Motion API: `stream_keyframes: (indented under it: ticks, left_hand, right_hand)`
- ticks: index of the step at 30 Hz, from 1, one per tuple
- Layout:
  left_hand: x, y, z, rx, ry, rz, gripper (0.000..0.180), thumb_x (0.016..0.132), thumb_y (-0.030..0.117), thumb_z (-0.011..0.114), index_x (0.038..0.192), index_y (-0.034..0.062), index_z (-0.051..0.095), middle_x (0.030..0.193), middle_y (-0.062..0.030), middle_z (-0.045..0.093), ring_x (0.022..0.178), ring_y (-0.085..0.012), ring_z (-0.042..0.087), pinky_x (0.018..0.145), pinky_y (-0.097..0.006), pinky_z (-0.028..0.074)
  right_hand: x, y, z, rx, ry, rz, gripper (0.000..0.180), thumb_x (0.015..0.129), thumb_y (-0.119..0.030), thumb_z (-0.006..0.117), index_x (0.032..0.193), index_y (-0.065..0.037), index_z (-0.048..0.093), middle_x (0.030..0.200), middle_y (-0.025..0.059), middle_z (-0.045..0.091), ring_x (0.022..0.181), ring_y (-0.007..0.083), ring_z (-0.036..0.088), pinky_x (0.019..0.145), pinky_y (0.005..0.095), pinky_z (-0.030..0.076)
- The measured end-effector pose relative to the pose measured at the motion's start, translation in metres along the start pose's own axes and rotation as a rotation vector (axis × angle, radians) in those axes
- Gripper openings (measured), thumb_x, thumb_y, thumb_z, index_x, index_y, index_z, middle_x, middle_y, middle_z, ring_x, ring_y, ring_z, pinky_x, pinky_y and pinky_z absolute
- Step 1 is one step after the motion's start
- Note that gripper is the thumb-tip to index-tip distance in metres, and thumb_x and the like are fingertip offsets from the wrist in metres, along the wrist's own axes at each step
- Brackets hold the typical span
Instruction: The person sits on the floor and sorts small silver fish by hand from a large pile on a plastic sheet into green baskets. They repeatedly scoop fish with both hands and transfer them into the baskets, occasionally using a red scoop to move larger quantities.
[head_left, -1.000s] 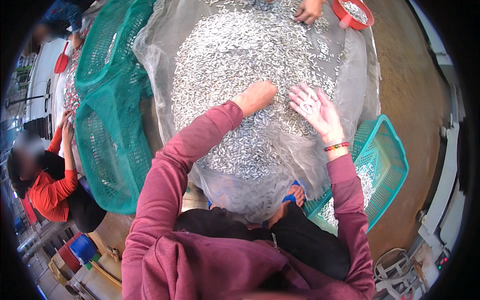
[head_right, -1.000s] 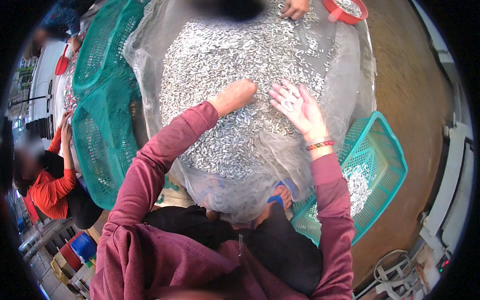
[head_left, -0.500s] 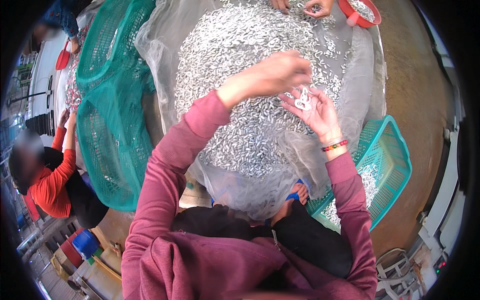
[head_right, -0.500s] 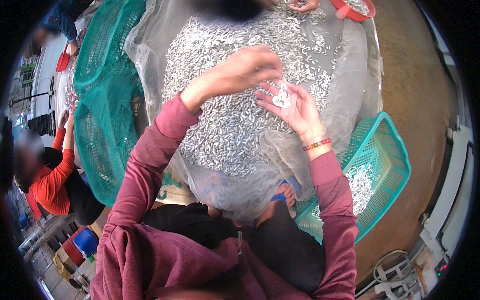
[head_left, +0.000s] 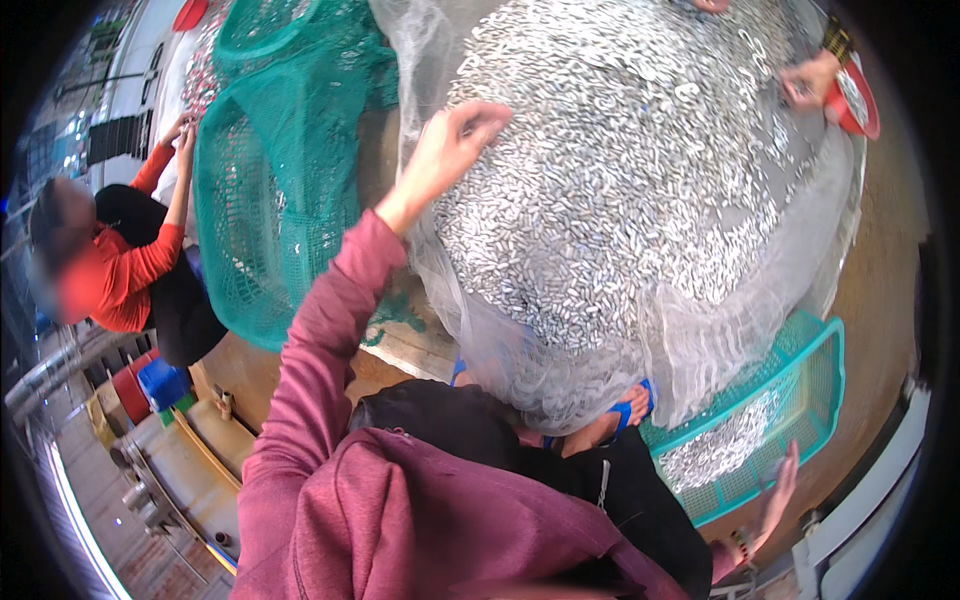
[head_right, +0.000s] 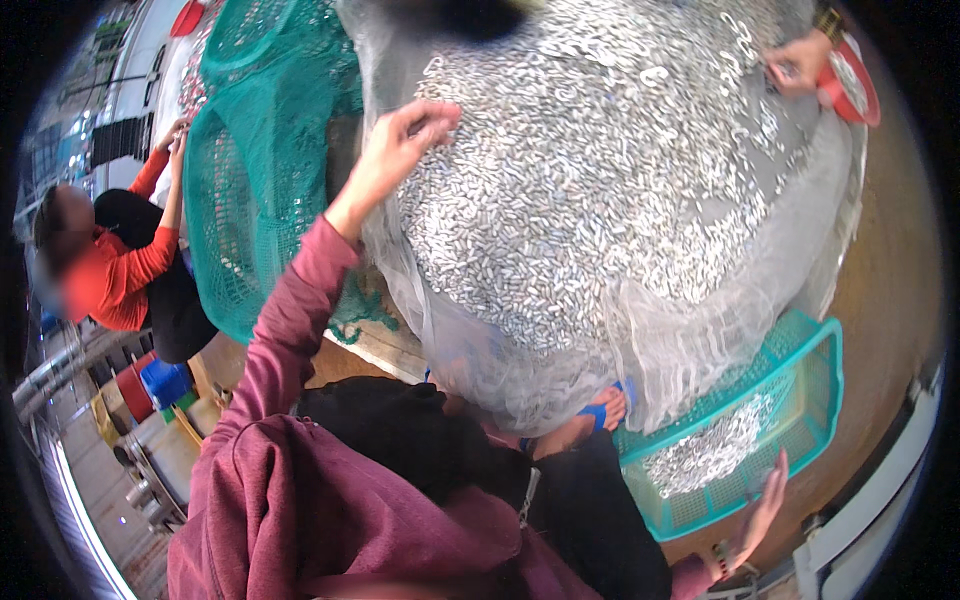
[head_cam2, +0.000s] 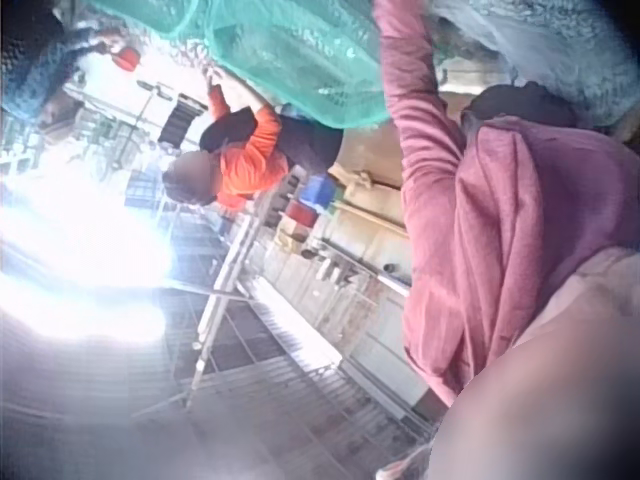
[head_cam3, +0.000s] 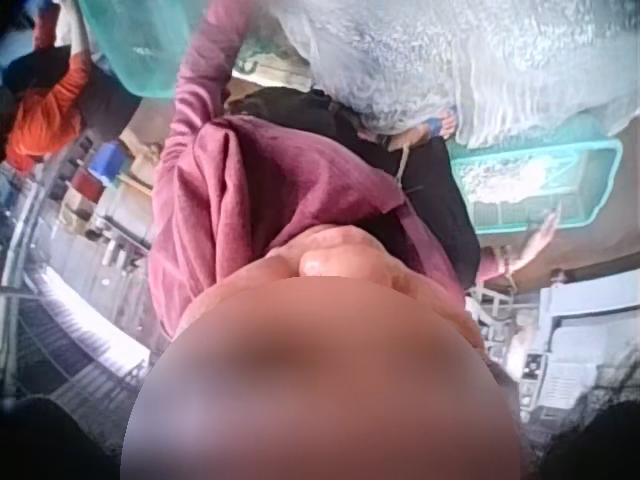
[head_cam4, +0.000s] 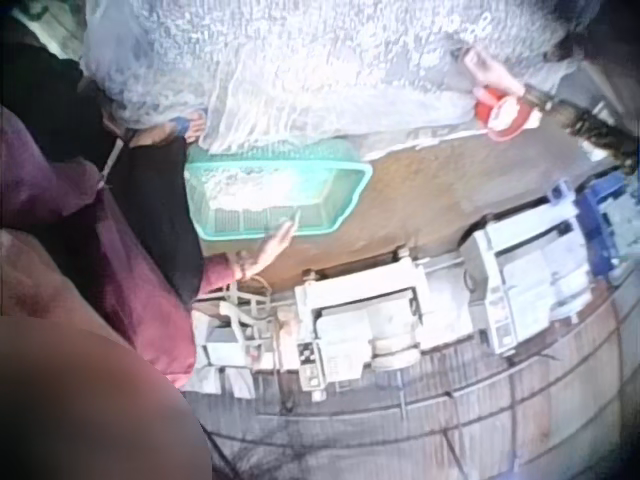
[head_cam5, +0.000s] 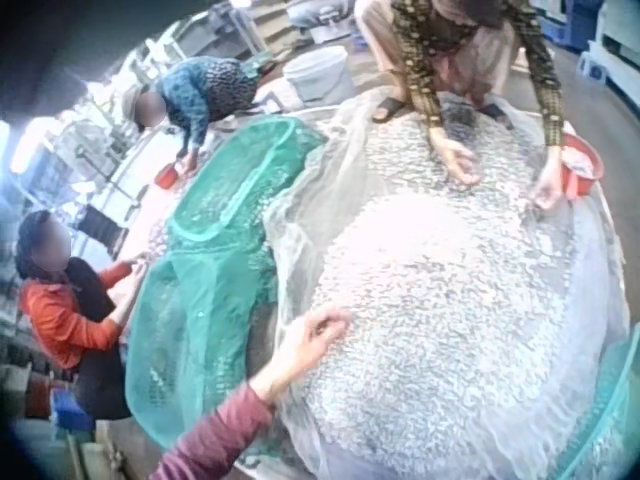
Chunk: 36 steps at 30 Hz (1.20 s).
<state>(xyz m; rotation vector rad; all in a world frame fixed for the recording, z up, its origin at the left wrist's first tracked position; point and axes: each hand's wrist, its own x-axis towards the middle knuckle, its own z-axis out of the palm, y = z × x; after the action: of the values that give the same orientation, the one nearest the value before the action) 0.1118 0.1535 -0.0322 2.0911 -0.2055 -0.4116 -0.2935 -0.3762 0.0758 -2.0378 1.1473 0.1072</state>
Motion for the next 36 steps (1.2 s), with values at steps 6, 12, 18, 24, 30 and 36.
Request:
stream_keyframes:
  ticks: [6, 12, 18, 24, 30, 36]
  left_hand:
    - [-0.087, 0.01, 0.092, 0.393, 0.002, 0.679, 0.04, 0.076, 0.008, 0.068, 0.115, 0.0144, 0.063, 0.123, -0.0073, 0.057, 0.118, -0.0305, 0.049, 0.102, -0.05, 0.035]
    - [-0.111, 0.061, 0.19, 0.481, -0.413, 0.975, 0.05, 0.076, 0.023, 0.066, 0.124, 0.0113, 0.057, 0.143, -0.0078, 0.037, 0.131, -0.0319, 0.035, 0.109, -0.058, 0.026]
    - [-0.141, 0.072, 0.175, -0.053, -0.547, 1.158, 0.033, 0.077, 0.017, 0.06, 0.108, 0.0084, 0.063, 0.125, -0.008, 0.052, 0.123, -0.0291, 0.047, 0.105, -0.049, 0.039]
    - [-0.099, 0.063, 0.166, 0.272, -0.541, 0.99, 0.038, 0.072, 0.007, 0.061, 0.11, 0.0082, 0.062, 0.119, -0.0074, 0.056, 0.12, -0.0297, 0.049, 0.104, -0.045, 0.04]
    - [-0.066, 0.059, 0.147, 0.704, -0.487, 0.783, 0.083, 0.069, 0.015, 0.077, 0.142, 0.0135, 0.037, 0.141, -0.0159, 0.036, 0.135, -0.0409, 0.029, 0.11, -0.051, 0.028]
    - [-0.081, 0.037, 0.136, 0.659, -0.48, 0.284, 0.105, 0.066, 0.019, 0.081, 0.149, 0.0027, 0.019, 0.152, -0.0244, 0.014, 0.14, -0.0482, 0.013, 0.113, -0.052, 0.022]
  right_hand:
    - [0.038, -0.083, 0.062, 0.008, -0.008, -0.368, 0.049, 0.096, -0.019, 0.051, 0.142, -0.004, 0.04, 0.137, 0.014, 0.049, 0.124, 0.0241, 0.047, 0.104, 0.0385, 0.038]
    - [0.022, -0.136, 0.226, -0.426, -0.474, -0.885, 0.071, 0.077, -0.011, 0.07, 0.142, -0.009, 0.041, 0.124, 0.0146, 0.054, 0.114, 0.029, 0.048, 0.09, 0.0403, 0.04]
    - [0.029, -0.106, 0.15, -0.206, -0.53, -0.642, 0.024, 0.069, -0.012, 0.064, 0.09, 0.0, 0.065, 0.088, 0.0116, 0.057, 0.096, 0.0278, 0.051, 0.085, 0.0423, 0.038]
    - [0.005, -0.098, 0.04, 0.489, -0.538, -0.527, 0.042, 0.079, -0.043, 0.056, 0.078, -0.001, 0.054, 0.064, 0.0019, 0.045, 0.063, 0.0167, 0.044, 0.071, 0.028, 0.035]
    - [0.013, -0.089, 0.02, 0.006, -0.233, 0.031, 0.051, 0.093, -0.059, 0.043, 0.096, -0.009, 0.054, 0.065, -0.0039, 0.041, 0.062, 0.0062, 0.038, 0.055, 0.0223, 0.028]
    - [0.036, -0.087, 0.021, -0.163, -0.445, 0.0, 0.072, 0.078, -0.015, 0.071, 0.144, -0.016, 0.041, 0.061, 0.0004, 0.051, 0.057, 0.0096, 0.041, 0.055, 0.0277, 0.036]
